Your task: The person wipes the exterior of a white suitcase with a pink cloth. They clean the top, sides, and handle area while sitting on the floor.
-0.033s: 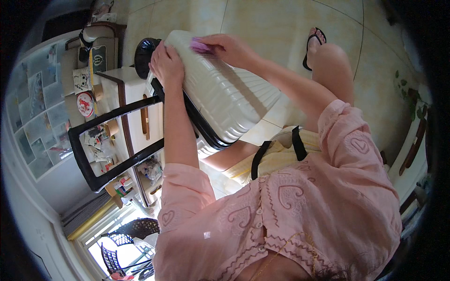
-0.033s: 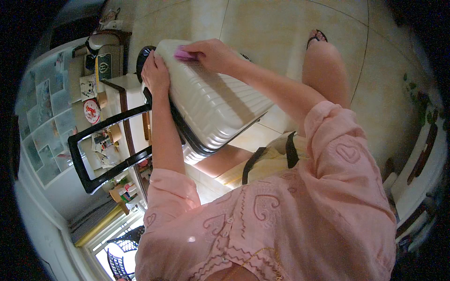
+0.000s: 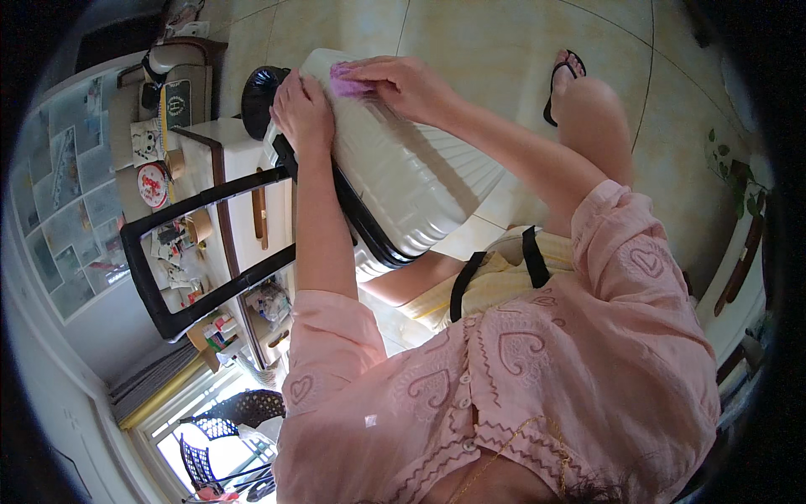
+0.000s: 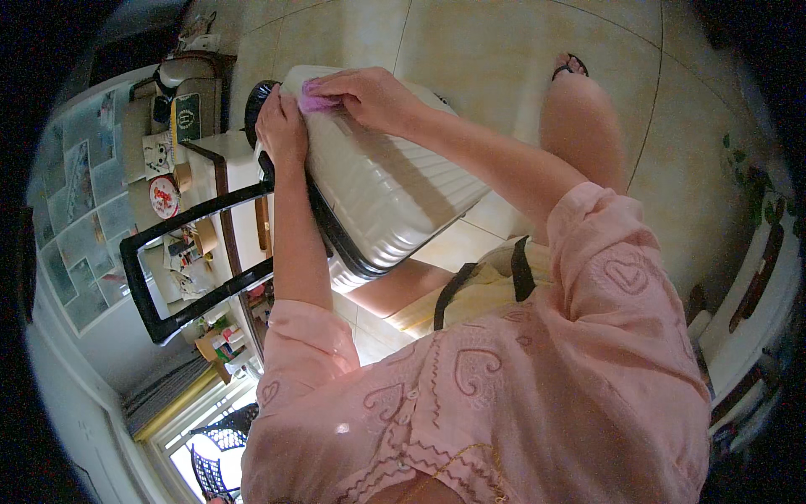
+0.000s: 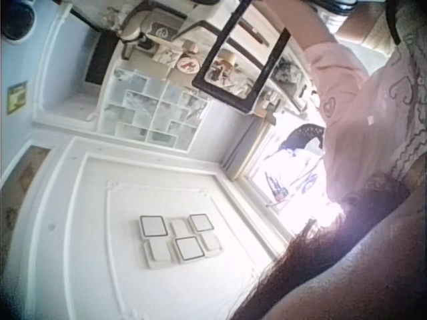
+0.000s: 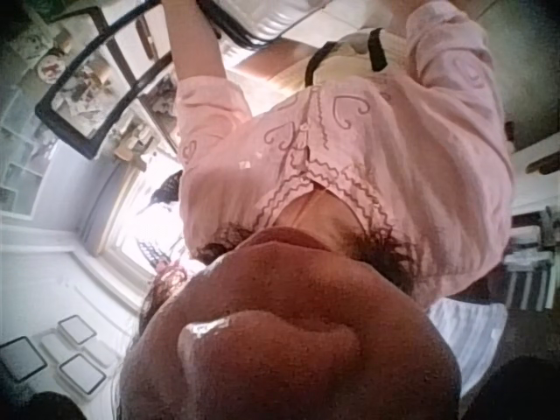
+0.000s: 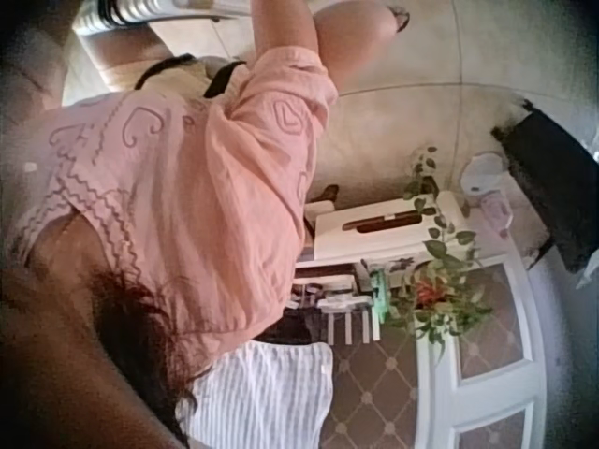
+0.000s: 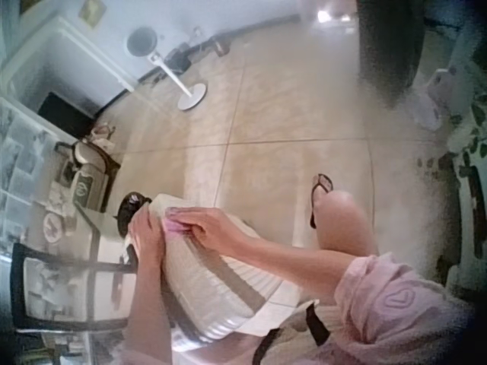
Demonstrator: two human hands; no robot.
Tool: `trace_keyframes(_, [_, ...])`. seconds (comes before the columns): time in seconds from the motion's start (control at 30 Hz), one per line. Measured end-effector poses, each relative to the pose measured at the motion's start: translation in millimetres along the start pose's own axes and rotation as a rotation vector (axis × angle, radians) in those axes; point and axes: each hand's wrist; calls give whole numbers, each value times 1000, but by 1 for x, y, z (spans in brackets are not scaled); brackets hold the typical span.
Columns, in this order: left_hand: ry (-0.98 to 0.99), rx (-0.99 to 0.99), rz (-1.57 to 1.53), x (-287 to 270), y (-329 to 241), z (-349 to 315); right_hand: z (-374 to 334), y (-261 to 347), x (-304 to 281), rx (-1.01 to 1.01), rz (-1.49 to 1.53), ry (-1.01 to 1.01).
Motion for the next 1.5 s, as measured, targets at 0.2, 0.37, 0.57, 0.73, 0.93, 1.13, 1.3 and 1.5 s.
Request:
trace_keyframes(0.2, [-10,-42,4,-3,-1,-4,-26,-19,2,265,-130,54])
trace_keyframes(0.37, [-26,-65,12,-4,6,-3,-46,-47,-8,476,-245,327])
trace_keyframes(0.57, [-13,-8,-15,-2,-3,0,-9,11,-14,244,-83,125])
trace_keyframes(0.73, [-64,93,38,-2,-15,1,-12,24,-17,51,-12,63])
trace_keyframes(0.93, [-35,4,-18,-3,-8,-2,-34,-14,-10,364,-37,84])
trace_keyframes(1.13, [-58,-54,33,0,4,-6,-53,-47,-12,550,-209,271])
trace_keyframes(1.3, [-14,10,-13,-3,-5,-2,-16,-8,-6,237,-76,18])
trace_keyframes(1.5, [-27,20,0,-4,-19,-5,-21,-13,-3,307,-118,-53])
Point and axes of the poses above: each hand's wrist, its own z-axis towards the middle knuckle, its own x-axis out of the palm, y = z × x, and after that the axes turned 2 degrees about y, right-handed
